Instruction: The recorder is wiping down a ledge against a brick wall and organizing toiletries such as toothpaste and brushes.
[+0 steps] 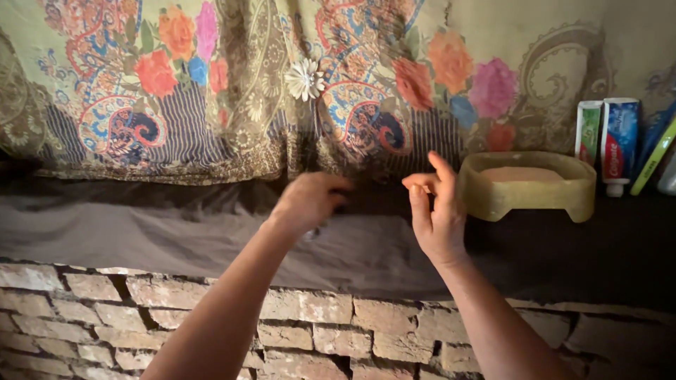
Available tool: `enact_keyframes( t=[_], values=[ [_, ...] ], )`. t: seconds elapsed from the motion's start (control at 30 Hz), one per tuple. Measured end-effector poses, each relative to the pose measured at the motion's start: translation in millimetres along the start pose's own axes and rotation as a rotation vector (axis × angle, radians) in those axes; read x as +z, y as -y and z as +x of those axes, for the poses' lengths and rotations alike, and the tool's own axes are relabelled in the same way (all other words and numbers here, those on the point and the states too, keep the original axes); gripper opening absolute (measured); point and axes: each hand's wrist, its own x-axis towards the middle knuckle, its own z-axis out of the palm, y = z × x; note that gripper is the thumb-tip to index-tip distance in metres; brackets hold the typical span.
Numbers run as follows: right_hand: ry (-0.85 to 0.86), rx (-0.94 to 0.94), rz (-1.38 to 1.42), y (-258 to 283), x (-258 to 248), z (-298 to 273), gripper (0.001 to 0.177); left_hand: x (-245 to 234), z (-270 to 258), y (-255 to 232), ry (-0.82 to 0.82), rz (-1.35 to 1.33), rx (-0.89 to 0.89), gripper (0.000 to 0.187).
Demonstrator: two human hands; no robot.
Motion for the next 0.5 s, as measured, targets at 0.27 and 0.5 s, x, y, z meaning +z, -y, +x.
enact_keyframes(
  t=[0.27, 0.5],
  values=[
    [-0.055, 0.053, 0.078, -4, -1, -2, 0.047, 13, 25, 1, 0.031, 0.174, -0.263, 0.029],
    [-0.054, 0.082, 0.088, -4, -1, -4, 0.048, 36, 50, 0, -0.002, 0.010, 0.134, 0.029]
  ],
)
